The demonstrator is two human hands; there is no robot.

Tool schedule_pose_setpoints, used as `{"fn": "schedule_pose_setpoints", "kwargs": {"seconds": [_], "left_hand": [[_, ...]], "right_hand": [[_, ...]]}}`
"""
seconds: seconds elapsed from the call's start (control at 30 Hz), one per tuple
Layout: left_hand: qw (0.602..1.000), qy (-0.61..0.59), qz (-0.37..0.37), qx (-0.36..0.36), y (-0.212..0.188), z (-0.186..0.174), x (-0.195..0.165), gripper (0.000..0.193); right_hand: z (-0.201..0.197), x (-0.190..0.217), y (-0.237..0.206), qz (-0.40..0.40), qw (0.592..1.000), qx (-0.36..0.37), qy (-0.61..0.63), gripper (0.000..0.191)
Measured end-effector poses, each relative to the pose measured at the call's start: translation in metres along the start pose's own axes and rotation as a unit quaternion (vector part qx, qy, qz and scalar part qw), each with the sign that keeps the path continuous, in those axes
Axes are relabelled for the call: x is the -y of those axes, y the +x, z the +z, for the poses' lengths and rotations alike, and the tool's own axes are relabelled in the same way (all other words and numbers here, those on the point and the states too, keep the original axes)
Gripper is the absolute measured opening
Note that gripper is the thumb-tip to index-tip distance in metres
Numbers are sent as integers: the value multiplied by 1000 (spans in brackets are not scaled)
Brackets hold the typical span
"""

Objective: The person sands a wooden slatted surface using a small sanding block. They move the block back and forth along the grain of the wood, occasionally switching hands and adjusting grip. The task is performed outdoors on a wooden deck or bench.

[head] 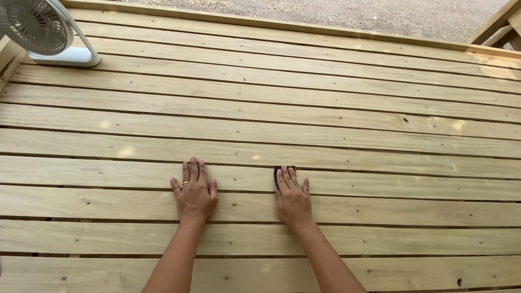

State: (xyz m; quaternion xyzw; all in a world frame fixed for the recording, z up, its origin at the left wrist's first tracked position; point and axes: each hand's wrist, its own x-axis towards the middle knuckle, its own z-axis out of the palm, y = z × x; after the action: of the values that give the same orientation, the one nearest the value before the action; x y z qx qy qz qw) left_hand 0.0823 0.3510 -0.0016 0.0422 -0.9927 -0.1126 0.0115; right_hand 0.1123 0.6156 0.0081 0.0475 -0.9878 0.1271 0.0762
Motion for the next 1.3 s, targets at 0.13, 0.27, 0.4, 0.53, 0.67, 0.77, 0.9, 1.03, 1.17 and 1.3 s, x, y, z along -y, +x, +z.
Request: {"fn": "schedule_pose_setpoints", "kwargs": {"seconds": [0.13,0.27,0.4,0.53,0.67,0.77,0.9,1.03,1.17,1.3], "left_hand": [[1000,-10,-8,4,6,-4,0,69],[1000,-11,-5,-11,8,1,1,67],[1000,-23,-15,8,5,5,7,64],[999,-37,-13,-2,5,2,9,62],[999,-41,-16,-13,6,0,7,64],[999,-39,-20,-9,4,0,7,64],[999,-44,-16,-12,1,3,12,63],[998,-52,-17,-9,1,6,15,64],[999,-46,-18,-13,4,8,13,64],[998,-52,-19,-10,2,8,13,64]], "right_hand": [[30,42,3,-63,997,20,41,52],[57,76,69,-91,994,42,41,51],[65,92,101,-110,992,38,41,52],[42,82,41,-127,990,56,40,48],[28,75,8,-121,991,51,11,49],[43,86,38,-109,992,53,32,50],[70,101,80,-123,992,20,24,47],[70,90,39,-161,987,-24,-9,47],[60,85,14,-176,983,-32,-44,44],[63,97,61,-168,984,-36,52,42]]}}
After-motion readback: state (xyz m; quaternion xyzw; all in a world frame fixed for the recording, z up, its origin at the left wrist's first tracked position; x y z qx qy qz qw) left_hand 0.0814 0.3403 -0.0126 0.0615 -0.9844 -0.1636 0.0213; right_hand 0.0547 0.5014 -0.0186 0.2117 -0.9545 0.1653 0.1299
